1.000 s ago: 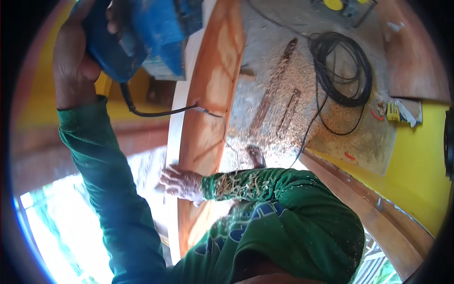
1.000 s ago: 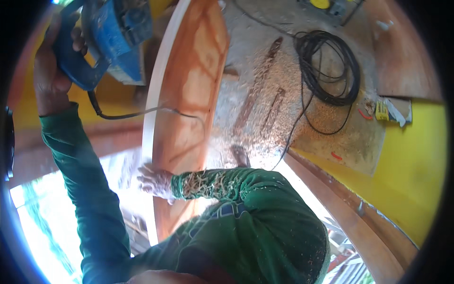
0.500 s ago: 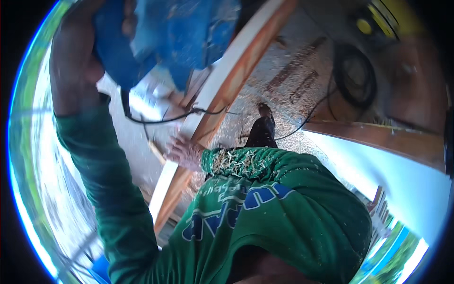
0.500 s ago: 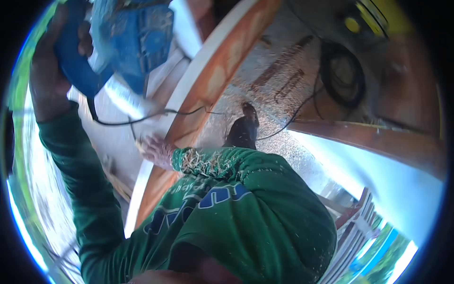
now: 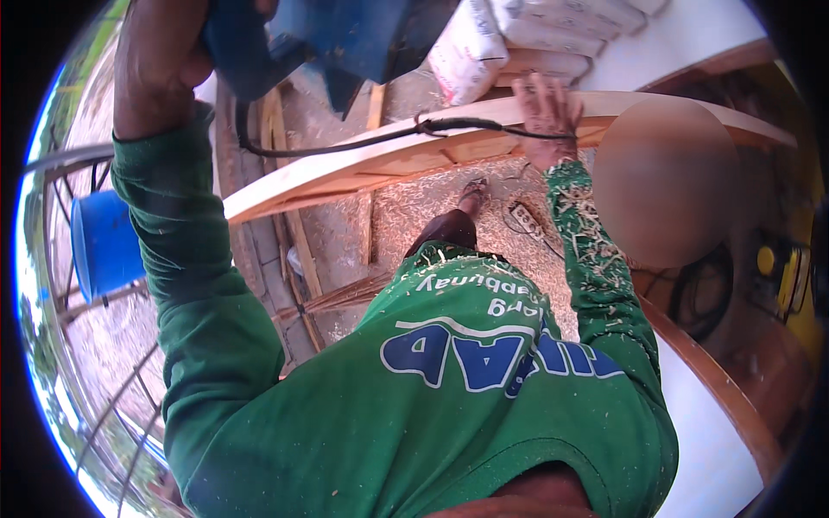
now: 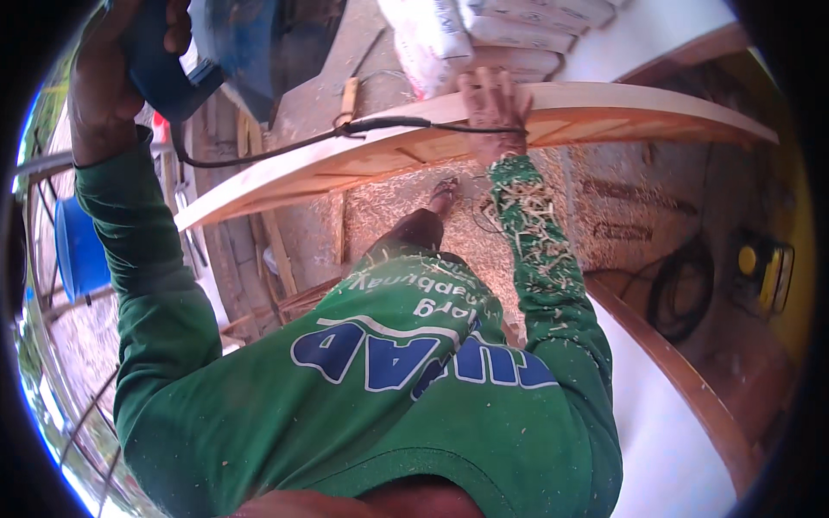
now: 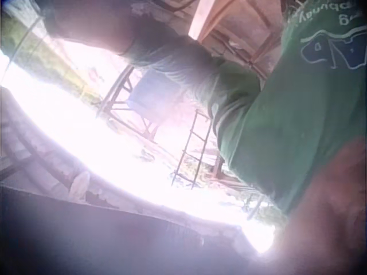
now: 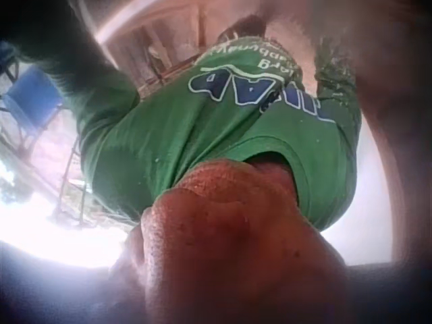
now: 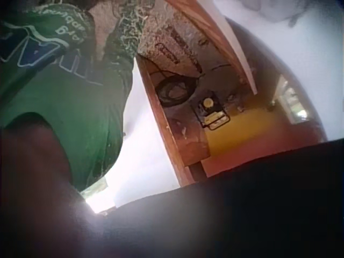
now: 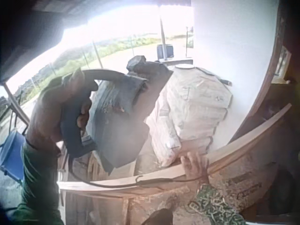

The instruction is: The person attempts to start a generator by pulling its starter cord and then uses a power planer to smooth the edge of a wooden door, creating wood shavings.

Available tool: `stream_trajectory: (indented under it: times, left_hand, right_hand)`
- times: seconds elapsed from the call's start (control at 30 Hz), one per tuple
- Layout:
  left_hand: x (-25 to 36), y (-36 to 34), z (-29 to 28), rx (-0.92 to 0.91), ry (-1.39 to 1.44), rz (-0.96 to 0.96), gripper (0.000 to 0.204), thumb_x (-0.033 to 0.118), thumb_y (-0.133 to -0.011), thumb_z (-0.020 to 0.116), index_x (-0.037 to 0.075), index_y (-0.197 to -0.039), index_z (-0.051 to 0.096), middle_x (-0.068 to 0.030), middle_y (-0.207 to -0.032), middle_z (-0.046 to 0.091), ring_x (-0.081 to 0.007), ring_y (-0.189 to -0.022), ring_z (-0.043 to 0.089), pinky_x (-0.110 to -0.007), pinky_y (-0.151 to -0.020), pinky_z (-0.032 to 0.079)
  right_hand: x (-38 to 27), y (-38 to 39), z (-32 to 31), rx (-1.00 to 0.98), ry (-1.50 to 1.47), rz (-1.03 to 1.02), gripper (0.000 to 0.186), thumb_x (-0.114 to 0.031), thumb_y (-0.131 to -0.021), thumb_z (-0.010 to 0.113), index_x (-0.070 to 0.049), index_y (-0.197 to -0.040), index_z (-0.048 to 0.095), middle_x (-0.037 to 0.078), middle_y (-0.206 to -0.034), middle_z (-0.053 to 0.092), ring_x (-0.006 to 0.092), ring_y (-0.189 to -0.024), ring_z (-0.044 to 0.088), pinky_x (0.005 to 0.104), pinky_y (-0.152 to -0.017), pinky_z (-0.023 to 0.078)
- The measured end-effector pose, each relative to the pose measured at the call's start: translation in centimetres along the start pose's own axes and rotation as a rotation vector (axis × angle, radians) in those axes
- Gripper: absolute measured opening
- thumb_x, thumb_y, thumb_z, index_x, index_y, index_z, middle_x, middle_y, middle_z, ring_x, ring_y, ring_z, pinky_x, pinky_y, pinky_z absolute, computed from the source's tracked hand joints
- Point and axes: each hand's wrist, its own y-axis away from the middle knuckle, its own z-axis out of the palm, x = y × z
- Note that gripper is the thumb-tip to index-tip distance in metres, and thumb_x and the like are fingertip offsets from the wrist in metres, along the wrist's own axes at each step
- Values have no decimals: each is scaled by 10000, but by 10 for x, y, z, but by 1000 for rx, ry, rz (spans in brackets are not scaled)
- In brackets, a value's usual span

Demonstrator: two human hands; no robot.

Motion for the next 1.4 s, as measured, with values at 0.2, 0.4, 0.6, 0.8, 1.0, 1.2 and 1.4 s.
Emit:
stream_trajectory:
  times: [0.2, 0.4, 0.6, 0.8, 1.0, 1.2, 1.4]
  left_hand:
    - [-17, 30, -97, -213, -65, -352, 373, 306, -789, 430, -26, -956, 460, -37, -617, 463, -94, -486, 426, -182, -446, 333]
    - [-30, 60, -145, -136, -265, -466, 314, 310, -745, 488, 11, -822, 542, 0, -543, 446, -67, -437, 399, -190, -416, 315]
    - [-35, 77, -195, -83, -292, -546, 278, 268, -725, 505, 6, -809, 543, 6, -512, 431, -68, -408, 383, -194, -386, 293]
    - [-65, 110, -264, -302, -420, -510, 248, 185, -677, 519, -27, -805, 497, -5, -495, 413, -68, -407, 394, -195, -385, 307]
    - [-108, 131, -320, -486, -380, -656, 187, 178, -640, 554, 2, -697, 526, 14, -516, 450, -46, -440, 417, -186, -414, 344]
    - [-145, 151, -372, -706, -525, -607, 161, 115, -588, 577, -6, -678, 520, 6, -525, 458, -56, -477, 391, -222, -442, 346]
    - [-178, 166, -403, -840, -511, -492, 132, 75, -562, 561, -15, -633, 496, -69, -488, 437, -95, -444, 386, -258, -445, 349]
  right_hand:
    - [-64, 17, 20, 117, -155, -68, 606, -237, -677, 510, -172, -1212, 233, 72, -1258, 171, 317, -1164, 134, 559, -880, 139]
    - [-139, 23, 31, -14, -300, -53, 831, -245, -593, 619, -153, -1243, 109, 89, -1286, 57, 397, -1159, 32, 546, -893, 127]
    - [-177, 28, 35, 73, -301, -60, 605, -166, -677, 452, -17, -1205, 195, 144, -1268, 107, 403, -1140, 119, 504, -913, 149]
    - [-193, 88, -43, -1312, -1205, -400, 590, -272, -556, 627, -26, -1057, 437, 169, -937, 508, 295, -927, 455, 356, -769, 355]
    - [-155, -10, 0, 238, -73, -37, 633, -606, -639, 423, -141, -1066, 463, 62, -1134, 404, 200, -1064, 342, 523, -863, 133]
    - [-135, -14, 19, 143, 80, 138, 528, -542, -694, 406, -151, -1040, 482, 10, -1120, 427, 199, -1076, 336, 528, -866, 119]
    - [-120, -10, 27, 226, 55, 92, 463, -471, -696, 462, -157, -1035, 488, 31, -1137, 413, 211, -1086, 329, 449, -883, 197]
